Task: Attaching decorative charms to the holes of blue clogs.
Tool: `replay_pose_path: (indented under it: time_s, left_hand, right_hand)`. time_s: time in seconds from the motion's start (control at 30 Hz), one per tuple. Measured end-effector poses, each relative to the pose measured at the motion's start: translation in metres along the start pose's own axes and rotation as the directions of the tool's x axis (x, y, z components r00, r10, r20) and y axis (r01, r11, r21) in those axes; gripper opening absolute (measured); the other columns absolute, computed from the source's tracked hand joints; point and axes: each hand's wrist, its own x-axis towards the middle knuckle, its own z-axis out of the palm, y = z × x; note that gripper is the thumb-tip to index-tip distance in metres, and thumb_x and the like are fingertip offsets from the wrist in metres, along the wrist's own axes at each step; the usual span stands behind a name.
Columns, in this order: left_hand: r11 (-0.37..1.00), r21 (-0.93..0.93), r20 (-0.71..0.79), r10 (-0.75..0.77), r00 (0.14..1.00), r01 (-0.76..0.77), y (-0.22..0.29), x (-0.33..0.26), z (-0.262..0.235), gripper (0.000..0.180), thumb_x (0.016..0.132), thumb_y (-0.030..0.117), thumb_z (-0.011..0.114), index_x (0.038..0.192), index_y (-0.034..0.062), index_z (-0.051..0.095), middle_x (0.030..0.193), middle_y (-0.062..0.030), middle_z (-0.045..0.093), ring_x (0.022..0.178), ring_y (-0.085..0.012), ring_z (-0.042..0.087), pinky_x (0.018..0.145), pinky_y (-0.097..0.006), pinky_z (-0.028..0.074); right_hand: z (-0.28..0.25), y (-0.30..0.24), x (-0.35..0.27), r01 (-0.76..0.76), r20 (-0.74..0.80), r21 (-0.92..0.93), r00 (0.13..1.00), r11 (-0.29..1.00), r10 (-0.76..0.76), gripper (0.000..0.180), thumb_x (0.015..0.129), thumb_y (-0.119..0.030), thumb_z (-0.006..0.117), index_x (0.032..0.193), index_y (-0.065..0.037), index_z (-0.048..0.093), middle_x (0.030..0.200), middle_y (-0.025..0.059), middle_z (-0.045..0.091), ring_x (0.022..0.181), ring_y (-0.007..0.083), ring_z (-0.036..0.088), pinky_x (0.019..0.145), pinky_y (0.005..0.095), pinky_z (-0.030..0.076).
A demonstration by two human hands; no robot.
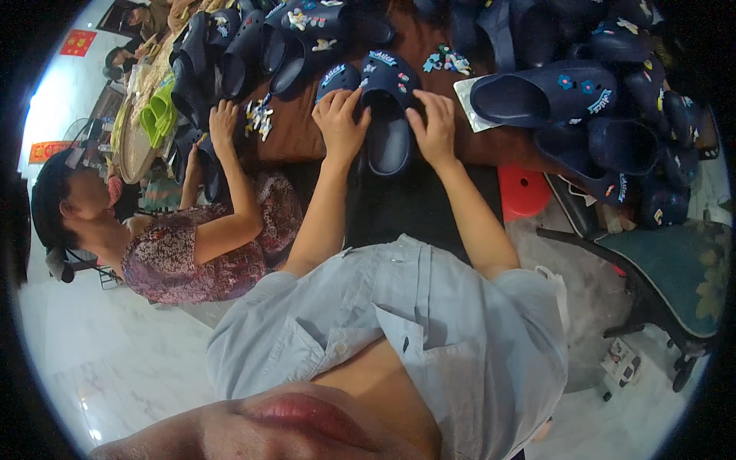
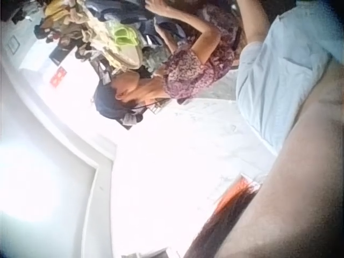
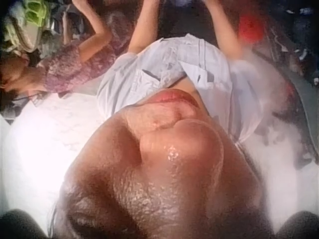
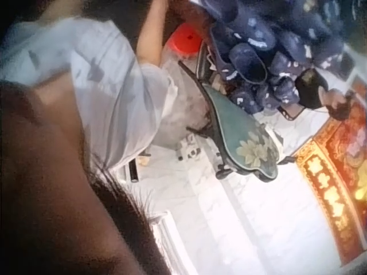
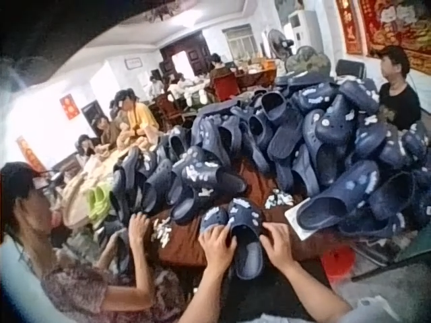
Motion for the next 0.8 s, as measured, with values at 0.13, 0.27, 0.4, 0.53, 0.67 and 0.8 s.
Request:
replay_pose_path:
  time_s: [0.13,0.27,0.4,0.53,0.67,0.8]
  left_hand:
    - [0.991,-0.118,0.086,-0.045,0.995,0.055,-0.001,0.014,-0.011,0.04,0.072,0.02,0.077,0.11,0.0111,0.07,0.107,-0.0055,0.065,0.11,-0.0258,0.055,0.095,-0.045,0.036]
    - [0.968,-0.251,0.084,0.002,0.996,0.019,0.003,0.051,-0.013,0.031,0.075,0.015,0.074,0.106,0.0084,0.071,0.103,-0.0107,0.068,0.102,-0.031,0.061,0.088,-0.042,0.046]
    - [0.952,-0.29,0.212,0.162,0.964,-0.096,0.016,0.101,0.016,0.023,0.078,0.014,0.071,0.1,0.0074,0.072,0.098,-0.014,0.07,0.093,-0.035,0.065,0.082,-0.042,0.051]
    - [0.947,-0.251,0.464,0.298,0.834,-0.199,0.028,0.147,0.084,0.028,0.077,0.025,0.071,0.098,0.0063,0.072,0.097,-0.0147,0.07,0.086,-0.0376,0.068,0.077,-0.045,0.055]
    - [0.944,0.063,0.592,0.225,0.774,-0.323,0.038,0.165,0.148,0.024,0.082,0.032,0.066,0.1,0.0192,0.074,0.093,-0.0153,0.071,0.088,-0.035,0.069,0.077,-0.047,0.056]
    - [0.975,-0.086,0.623,0.213,0.753,-0.204,0.033,0.175,0.188,0.03,0.078,0.023,0.071,0.107,0.0158,0.073,0.097,-0.0161,0.071,0.09,-0.0349,0.069,0.079,-0.044,0.056]
  right_hand:
    - [0.0,-0.003,-0.002,0.085,0.093,-0.038,0.992,0.996,-0.081,0.044,0.087,-0.024,0.069,0.124,-0.004,0.056,0.118,0.0152,0.057,0.111,0.0358,0.05,0.096,0.0448,0.041]
    - [0.001,-0.001,-0.004,0.096,0.079,-0.014,0.992,0.995,-0.094,0.044,0.086,-0.024,0.07,0.122,-0.003,0.057,0.117,0.015,0.057,0.11,0.0354,0.05,0.095,0.0441,0.043]
    - [0.001,0.0,-0.006,0.066,0.084,-0.034,0.995,0.997,-0.063,0.042,0.085,-0.024,0.07,0.119,-0.002,0.058,0.116,0.0153,0.056,0.109,0.0355,0.051,0.093,0.044,0.044]
    - [0.0,0.0,-0.006,0.06,0.08,-0.034,0.995,0.998,-0.057,0.04,0.085,-0.024,0.07,0.117,-0.002,0.059,0.115,0.0159,0.056,0.107,0.0362,0.051,0.091,0.0447,0.045]
    - [-0.001,0.001,-0.006,0.051,0.08,-0.013,0.996,0.999,-0.05,0.039,0.085,-0.024,0.07,0.115,-0.001,0.058,0.113,0.0164,0.055,0.106,0.0369,0.051,0.09,0.0449,0.045]
    - [-0.003,0.0,-0.006,0.051,0.067,-0.001,0.996,0.999,-0.051,0.037,0.086,-0.023,0.069,0.114,0.0,0.059,0.112,0.0173,0.055,0.104,0.0371,0.053,0.087,0.0441,0.047]
